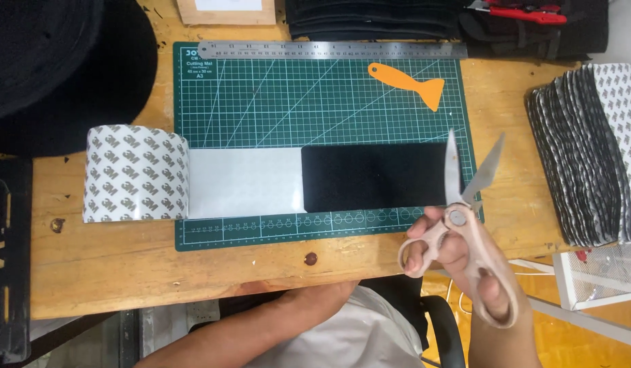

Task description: The person applies double-sided adhesive tape to a black foam sheet on a cutting mat. They use an orange plastic squeegee to smooth the tape and then trim the excess tape with scissors. Finally, they flip the foam sheet to show the adhesive side.

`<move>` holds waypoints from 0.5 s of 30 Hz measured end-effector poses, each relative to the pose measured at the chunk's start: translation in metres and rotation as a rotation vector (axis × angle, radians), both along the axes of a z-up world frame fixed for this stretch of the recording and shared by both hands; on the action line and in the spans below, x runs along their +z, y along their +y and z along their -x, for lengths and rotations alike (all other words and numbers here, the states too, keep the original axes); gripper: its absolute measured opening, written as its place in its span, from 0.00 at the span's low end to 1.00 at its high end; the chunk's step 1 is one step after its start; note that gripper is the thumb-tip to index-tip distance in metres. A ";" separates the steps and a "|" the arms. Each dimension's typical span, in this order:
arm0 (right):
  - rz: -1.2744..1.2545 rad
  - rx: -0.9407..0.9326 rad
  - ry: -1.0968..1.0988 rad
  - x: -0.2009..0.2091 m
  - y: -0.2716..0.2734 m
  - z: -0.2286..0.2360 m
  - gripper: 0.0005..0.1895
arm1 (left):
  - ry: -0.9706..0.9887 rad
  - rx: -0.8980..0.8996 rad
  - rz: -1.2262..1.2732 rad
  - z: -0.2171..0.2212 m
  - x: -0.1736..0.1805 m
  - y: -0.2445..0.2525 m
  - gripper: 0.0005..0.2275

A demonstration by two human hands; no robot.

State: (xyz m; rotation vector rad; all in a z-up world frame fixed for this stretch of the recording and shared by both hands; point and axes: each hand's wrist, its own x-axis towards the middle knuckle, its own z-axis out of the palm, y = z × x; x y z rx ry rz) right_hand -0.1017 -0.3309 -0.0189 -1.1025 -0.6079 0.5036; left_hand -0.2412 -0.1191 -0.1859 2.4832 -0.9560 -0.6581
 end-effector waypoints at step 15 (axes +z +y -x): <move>0.168 -0.059 0.036 0.018 0.028 0.010 0.47 | -0.189 -0.033 0.231 -0.033 0.008 0.009 0.14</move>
